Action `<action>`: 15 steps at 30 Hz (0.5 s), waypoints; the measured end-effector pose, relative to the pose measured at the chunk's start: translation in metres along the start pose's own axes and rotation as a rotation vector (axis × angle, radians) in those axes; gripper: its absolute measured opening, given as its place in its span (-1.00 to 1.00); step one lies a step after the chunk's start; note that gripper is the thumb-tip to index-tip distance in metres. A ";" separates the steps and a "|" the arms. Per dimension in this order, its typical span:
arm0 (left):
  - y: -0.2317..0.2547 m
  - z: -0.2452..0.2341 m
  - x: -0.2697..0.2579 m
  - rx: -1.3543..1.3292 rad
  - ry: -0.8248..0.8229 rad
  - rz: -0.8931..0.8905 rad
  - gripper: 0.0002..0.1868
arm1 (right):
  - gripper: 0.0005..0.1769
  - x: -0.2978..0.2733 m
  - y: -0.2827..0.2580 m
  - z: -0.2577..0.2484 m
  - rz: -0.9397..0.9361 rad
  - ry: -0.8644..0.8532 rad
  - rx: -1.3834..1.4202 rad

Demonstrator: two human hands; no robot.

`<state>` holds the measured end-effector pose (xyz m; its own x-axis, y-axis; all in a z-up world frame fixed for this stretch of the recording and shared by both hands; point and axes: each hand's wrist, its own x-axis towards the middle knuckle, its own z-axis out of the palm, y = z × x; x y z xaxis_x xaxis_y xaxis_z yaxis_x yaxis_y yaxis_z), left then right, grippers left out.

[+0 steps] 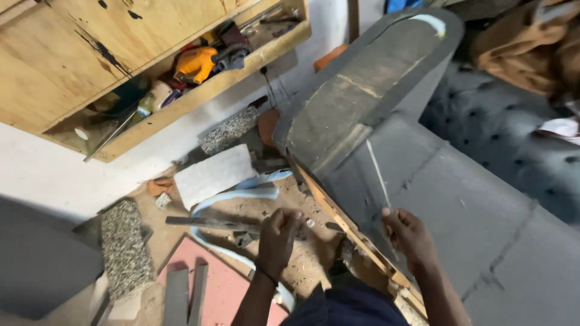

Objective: Marking and grooving foam padding on a furniture frame using a metal strip.

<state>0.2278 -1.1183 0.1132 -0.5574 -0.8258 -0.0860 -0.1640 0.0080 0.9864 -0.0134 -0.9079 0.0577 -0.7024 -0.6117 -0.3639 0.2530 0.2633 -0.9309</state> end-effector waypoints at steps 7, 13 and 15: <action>-0.008 0.000 0.111 0.116 0.082 -0.126 -0.78 | -0.62 0.072 -0.114 0.054 0.103 0.023 -0.204; -0.027 -0.008 0.171 0.182 0.095 -0.209 -0.58 | -0.64 0.104 -0.123 0.075 0.154 -0.064 -0.322; -0.034 -0.013 0.207 0.211 0.076 -0.203 -0.53 | -0.60 0.112 -0.115 0.082 0.214 -0.034 -0.333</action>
<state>0.1287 -1.2975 0.0640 -0.4345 -0.8624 -0.2598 -0.4359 -0.0511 0.8985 -0.0671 -1.0678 0.1219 -0.6337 -0.5393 -0.5547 0.1580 0.6117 -0.7752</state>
